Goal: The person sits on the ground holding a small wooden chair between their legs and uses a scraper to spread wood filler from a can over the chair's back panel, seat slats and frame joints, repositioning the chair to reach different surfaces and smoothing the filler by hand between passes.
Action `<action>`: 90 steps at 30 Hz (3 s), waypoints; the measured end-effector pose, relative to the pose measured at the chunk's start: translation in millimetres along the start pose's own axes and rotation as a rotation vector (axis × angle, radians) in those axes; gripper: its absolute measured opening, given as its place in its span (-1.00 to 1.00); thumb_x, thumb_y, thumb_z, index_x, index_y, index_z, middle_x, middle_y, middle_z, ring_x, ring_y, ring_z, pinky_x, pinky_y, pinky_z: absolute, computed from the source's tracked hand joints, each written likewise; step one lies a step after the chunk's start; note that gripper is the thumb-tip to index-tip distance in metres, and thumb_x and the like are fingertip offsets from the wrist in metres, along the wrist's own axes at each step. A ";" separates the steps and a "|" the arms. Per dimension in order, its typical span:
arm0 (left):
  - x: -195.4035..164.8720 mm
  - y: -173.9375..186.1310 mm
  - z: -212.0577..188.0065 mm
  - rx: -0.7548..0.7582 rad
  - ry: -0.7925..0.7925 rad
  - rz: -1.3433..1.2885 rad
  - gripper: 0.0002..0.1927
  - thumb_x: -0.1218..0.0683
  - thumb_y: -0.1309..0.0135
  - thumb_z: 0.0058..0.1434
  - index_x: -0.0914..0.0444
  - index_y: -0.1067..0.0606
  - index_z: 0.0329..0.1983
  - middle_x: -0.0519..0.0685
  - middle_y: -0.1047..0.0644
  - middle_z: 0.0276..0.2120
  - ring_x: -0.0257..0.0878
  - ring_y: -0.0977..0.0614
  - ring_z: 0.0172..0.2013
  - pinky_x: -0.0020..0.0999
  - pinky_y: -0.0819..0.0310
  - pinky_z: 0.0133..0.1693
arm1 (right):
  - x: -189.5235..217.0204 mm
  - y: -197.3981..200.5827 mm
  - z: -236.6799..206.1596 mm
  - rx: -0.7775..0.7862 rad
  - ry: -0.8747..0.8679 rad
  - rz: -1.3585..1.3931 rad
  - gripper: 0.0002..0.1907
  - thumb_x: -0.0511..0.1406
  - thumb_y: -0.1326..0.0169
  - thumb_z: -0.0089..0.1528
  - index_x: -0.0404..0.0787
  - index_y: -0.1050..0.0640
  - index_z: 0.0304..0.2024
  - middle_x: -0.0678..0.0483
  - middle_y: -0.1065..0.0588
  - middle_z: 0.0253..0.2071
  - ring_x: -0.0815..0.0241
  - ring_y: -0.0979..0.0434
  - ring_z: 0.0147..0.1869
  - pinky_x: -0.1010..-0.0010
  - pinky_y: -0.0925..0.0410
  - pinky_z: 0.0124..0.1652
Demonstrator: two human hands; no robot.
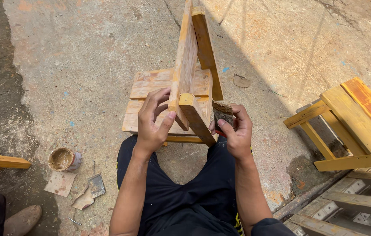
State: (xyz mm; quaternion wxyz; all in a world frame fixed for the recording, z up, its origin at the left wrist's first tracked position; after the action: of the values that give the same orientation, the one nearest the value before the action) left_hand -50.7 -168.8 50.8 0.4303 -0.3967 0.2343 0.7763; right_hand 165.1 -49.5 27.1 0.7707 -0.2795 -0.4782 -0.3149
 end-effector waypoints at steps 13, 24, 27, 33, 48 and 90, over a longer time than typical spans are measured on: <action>48.2 1.2 -36.1 0.218 0.031 0.333 -0.15 0.14 -0.31 0.17 0.20 -0.20 0.51 0.20 -0.35 0.39 0.09 -0.42 0.36 -0.04 -0.38 0.31 | -24.3 1.6 -25.0 -0.179 -0.130 0.319 -0.66 -0.25 -0.05 0.42 -0.25 -0.34 0.17 -0.07 -0.50 -0.13 0.07 -0.57 -0.23 0.21 -0.49 -0.26; 29.8 11.6 6.8 0.073 -0.162 0.025 -0.53 0.02 0.15 0.53 0.24 -0.35 0.46 0.09 -0.37 0.40 -0.02 -0.32 0.48 -0.07 -0.13 0.50 | -37.5 5.4 -32.0 -0.234 -0.151 0.450 -0.48 0.04 0.01 0.43 -0.20 -0.30 0.18 0.02 -0.38 0.10 0.11 -0.46 -0.12 0.20 -0.39 -0.20; 23.1 9.7 32.6 0.193 -0.240 0.031 -0.55 -0.01 0.15 0.53 0.22 -0.44 0.39 0.03 -0.44 0.37 -0.01 -0.30 0.50 -0.12 -0.15 0.52 | -38.5 5.4 -26.2 -0.286 -0.089 0.362 -0.51 -0.05 -0.08 0.40 -0.19 -0.29 0.20 0.01 -0.38 0.14 0.15 -0.45 -0.09 0.21 -0.40 -0.14; 85.1 20.1 36.4 -0.008 -0.044 0.068 -0.55 -0.02 0.19 0.51 0.26 -0.41 0.36 0.10 -0.42 0.38 0.04 -0.38 0.44 -0.12 -0.18 0.44 | -66.2 -0.5 -2.2 -0.339 0.138 0.202 -0.30 -0.34 -0.24 0.38 -0.11 -0.10 0.39 -0.03 -0.46 0.03 0.23 -0.43 -0.03 0.33 -0.38 0.02; 177.2 99.6 -68.2 -0.335 1.116 -0.014 -0.42 -0.25 0.11 0.35 0.32 -0.63 -0.09 0.06 -0.68 -0.24 -0.13 -0.68 -0.24 -0.18 -0.54 -0.19 | -145.6 22.3 3.0 -0.489 0.320 -0.304 -0.06 -0.41 -0.46 0.25 -0.04 -0.01 0.35 0.13 -0.29 -0.24 0.35 -0.30 -0.22 0.57 -0.33 -0.07; 138.7 150.1 -57.9 -0.630 1.141 0.241 -0.47 -0.14 0.08 0.43 0.44 -0.57 -0.01 0.19 -0.62 -0.07 -0.01 -0.67 -0.15 0.03 -0.62 -0.26 | -126.2 14.3 151.2 -0.539 -0.081 0.391 -0.45 -0.44 -0.33 0.15 -0.14 -0.29 0.05 0.19 -0.37 -0.27 0.35 -0.42 -0.21 0.52 -0.47 -0.14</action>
State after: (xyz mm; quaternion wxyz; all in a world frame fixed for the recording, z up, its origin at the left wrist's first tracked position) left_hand -198.6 -220.8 -92.6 0.0122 -0.8234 0.2300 0.5186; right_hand 47.5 98.0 -31.6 0.6953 -0.5721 -0.3451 -0.2647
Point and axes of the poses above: each hand's wrist, its own z-axis towards the middle knuckle, its own y-axis out of the back of the hand, x = y × z, the point moved 1 cm from there along z, towards the middle knuckle
